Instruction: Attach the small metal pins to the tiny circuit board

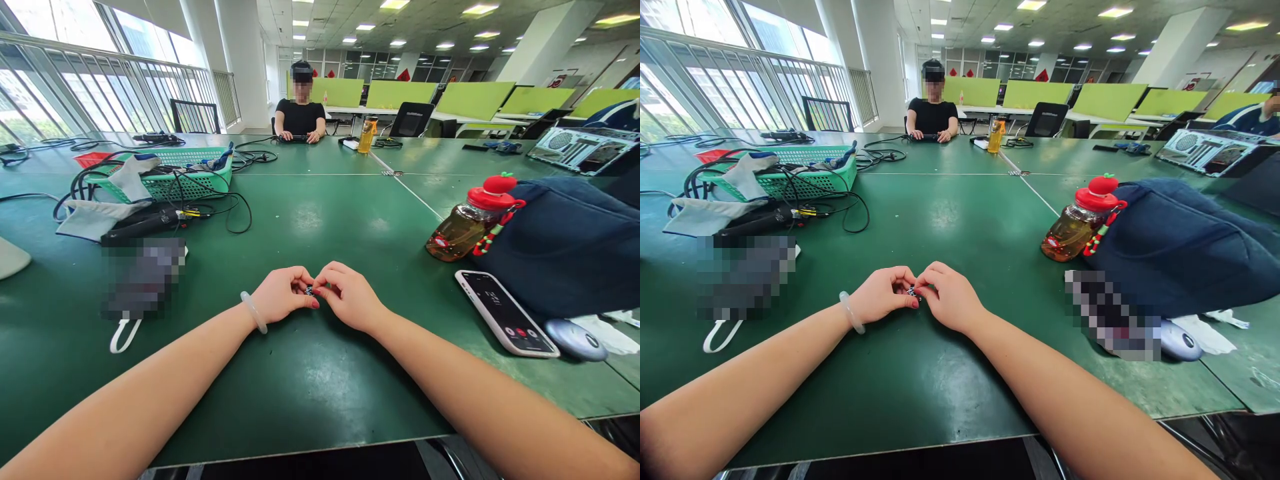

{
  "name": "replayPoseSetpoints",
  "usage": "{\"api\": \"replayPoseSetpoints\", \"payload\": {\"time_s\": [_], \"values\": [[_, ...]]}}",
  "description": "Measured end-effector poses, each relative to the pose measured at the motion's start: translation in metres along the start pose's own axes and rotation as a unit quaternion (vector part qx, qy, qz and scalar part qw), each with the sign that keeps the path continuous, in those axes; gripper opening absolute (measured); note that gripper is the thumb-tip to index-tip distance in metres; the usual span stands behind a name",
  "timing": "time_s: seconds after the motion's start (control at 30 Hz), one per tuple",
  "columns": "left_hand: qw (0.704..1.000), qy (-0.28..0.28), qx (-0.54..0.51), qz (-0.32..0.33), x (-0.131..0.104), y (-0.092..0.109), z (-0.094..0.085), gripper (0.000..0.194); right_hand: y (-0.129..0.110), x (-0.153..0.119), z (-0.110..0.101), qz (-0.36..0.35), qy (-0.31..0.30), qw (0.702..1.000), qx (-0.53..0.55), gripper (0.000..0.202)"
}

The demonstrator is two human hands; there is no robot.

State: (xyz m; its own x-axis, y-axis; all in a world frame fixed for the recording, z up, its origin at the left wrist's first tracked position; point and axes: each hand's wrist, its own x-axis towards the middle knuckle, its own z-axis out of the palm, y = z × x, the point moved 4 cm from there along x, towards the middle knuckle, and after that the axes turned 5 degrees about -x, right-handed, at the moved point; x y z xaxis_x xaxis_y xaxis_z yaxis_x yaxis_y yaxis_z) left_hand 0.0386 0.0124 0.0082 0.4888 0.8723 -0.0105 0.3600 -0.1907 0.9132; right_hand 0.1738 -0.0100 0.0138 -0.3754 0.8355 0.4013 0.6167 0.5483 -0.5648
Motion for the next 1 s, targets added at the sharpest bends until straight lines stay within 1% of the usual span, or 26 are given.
{"api": "replayPoseSetpoints", "payload": {"time_s": [0.1, 0.17, 0.23, 0.3, 0.37, 0.43, 0.5, 0.6, 0.7, 0.8, 0.9, 1.0], "values": [[1.000, 0.014, 0.021, -0.004, 0.001, -0.002, -0.002, 0.024, 0.002, -0.001, -0.002, 0.010, -0.001, 1.000, -0.005, 0.010], [0.998, 0.042, 0.042, -0.012, 0.002, -0.006, -0.007, 0.025, 0.003, -0.001, -0.002, 0.020, -0.007, 1.000, -0.014, 0.010], [0.994, 0.082, 0.071, -0.024, 0.004, -0.012, -0.013, 0.025, 0.005, -0.002, 0.002, 0.025, -0.035, 0.998, -0.035, 0.009], [0.988, 0.114, 0.098, -0.034, 0.006, -0.017, -0.020, 0.026, 0.007, -0.004, 0.009, 0.025, -0.075, 0.995, -0.063, 0.005], [0.984, 0.128, 0.113, -0.041, 0.008, -0.020, -0.024, 0.026, 0.009, -0.005, 0.016, 0.026, -0.103, 0.990, -0.088, 0.008], [0.984, 0.127, 0.117, -0.041, 0.008, -0.022, -0.026, 0.025, 0.011, -0.004, 0.020, 0.028, -0.107, 0.988, -0.105, 0.011], [0.985, 0.122, 0.119, -0.039, 0.009, -0.022, -0.025, 0.024, 0.014, -0.002, 0.019, 0.036, -0.098, 0.988, -0.115, 0.010], [0.986, 0.111, 0.116, -0.043, 0.009, -0.021, -0.024, 0.025, 0.023, 0.001, 0.014, 0.071, -0.078, 0.986, -0.127, 0.011], [0.988, 0.099, 0.109, -0.049, 0.010, -0.022, -0.023, 0.026, 0.030, 0.004, 0.012, 0.101, -0.075, 0.983, -0.133, 0.014], [0.989, 0.090, 0.103, -0.054, 0.010, -0.022, -0.022, 0.027, 0.028, 0.006, 0.015, 0.088, -0.081, 0.982, -0.146, 0.019], [0.989, 0.092, 0.104, -0.055, 0.010, -0.023, -0.023, 0.026, 0.022, 0.007, 0.020, 0.069, -0.080, 0.981, -0.163, 0.017], [0.989, 0.094, 0.100, -0.048, 0.009, -0.023, -0.023, 0.027, 0.018, 0.008, 0.021, 0.062, -0.081, 0.981, -0.165, 0.014]]}}
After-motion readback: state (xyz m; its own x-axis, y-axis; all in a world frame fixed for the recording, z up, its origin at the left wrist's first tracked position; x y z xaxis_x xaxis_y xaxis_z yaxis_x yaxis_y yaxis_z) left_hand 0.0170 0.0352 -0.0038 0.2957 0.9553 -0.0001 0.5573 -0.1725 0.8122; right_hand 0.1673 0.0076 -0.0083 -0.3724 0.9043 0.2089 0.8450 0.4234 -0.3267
